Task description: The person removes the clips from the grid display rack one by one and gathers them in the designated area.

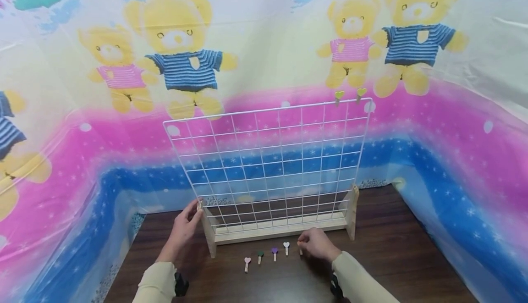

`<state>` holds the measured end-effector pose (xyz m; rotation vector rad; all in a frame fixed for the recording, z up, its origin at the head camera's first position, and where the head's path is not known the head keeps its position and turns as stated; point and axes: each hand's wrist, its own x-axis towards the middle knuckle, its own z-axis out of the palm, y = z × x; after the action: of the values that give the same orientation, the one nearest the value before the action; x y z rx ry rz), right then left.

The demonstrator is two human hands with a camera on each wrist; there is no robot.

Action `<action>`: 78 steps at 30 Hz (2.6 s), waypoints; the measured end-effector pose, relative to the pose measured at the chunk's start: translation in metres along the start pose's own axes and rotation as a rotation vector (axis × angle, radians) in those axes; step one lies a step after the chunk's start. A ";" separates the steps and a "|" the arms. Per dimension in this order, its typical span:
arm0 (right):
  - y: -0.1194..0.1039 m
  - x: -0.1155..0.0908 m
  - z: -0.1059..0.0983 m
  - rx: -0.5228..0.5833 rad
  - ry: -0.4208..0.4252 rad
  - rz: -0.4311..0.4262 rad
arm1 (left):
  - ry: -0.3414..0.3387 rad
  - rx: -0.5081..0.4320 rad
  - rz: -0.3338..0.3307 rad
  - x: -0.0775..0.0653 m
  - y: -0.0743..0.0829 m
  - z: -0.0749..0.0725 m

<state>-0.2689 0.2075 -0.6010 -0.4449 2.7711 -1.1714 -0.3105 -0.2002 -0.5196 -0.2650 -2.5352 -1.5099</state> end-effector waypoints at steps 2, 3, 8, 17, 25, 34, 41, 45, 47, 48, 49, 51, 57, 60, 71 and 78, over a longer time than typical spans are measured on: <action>0.003 0.001 0.003 0.002 -0.004 0.013 | 0.000 -0.001 0.004 0.000 0.000 0.000; 0.004 0.001 0.004 0.013 -0.008 0.022 | 0.001 -0.001 0.005 0.000 0.000 0.000; 0.012 0.002 0.010 0.041 -0.011 0.040 | 0.009 -0.003 0.008 0.000 -0.001 0.000; 0.019 0.003 0.014 0.008 0.008 0.018 | 0.005 -0.013 0.014 0.000 -0.001 0.001; 0.019 0.005 0.016 -0.060 0.014 0.010 | 0.011 -0.007 0.017 0.000 -0.001 0.001; 0.022 0.007 0.018 -0.140 0.060 -0.046 | 0.008 -0.009 0.015 0.000 0.000 0.000; 0.020 0.006 0.017 -0.137 0.079 -0.013 | 0.001 -0.022 0.008 -0.001 0.002 -0.001; 0.020 0.005 0.011 -0.151 0.074 0.030 | 0.001 -0.020 0.010 -0.001 0.001 0.000; 0.020 0.004 0.006 -0.155 0.072 0.045 | 0.000 -0.023 0.009 -0.001 0.001 0.000; 0.019 0.003 0.004 -0.153 0.073 0.053 | 0.000 -0.025 0.010 -0.001 0.001 0.000; 0.019 0.003 0.001 -0.156 0.075 0.054 | 0.001 -0.025 0.009 -0.001 0.001 -0.001; 0.017 0.002 -0.007 -0.158 0.083 0.042 | 0.000 -0.025 0.008 -0.001 0.001 -0.001; 0.002 0.001 -0.036 -0.206 0.150 -0.035 | -0.002 -0.017 0.002 -0.001 0.001 0.000; -0.013 -0.001 -0.054 -0.209 0.175 -0.035 | -0.002 -0.014 -0.008 -0.001 0.002 0.000; -0.070 -0.015 -0.117 -0.214 0.241 -0.141 | 0.010 0.003 0.004 -0.001 0.001 0.000; -0.104 -0.020 -0.150 -0.244 0.354 -0.227 | 0.006 -0.001 -0.003 -0.001 0.002 0.001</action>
<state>-0.2573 0.2480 -0.4223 -0.6458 3.2636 -1.0433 -0.3096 -0.1989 -0.5188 -0.2569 -2.5312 -1.5112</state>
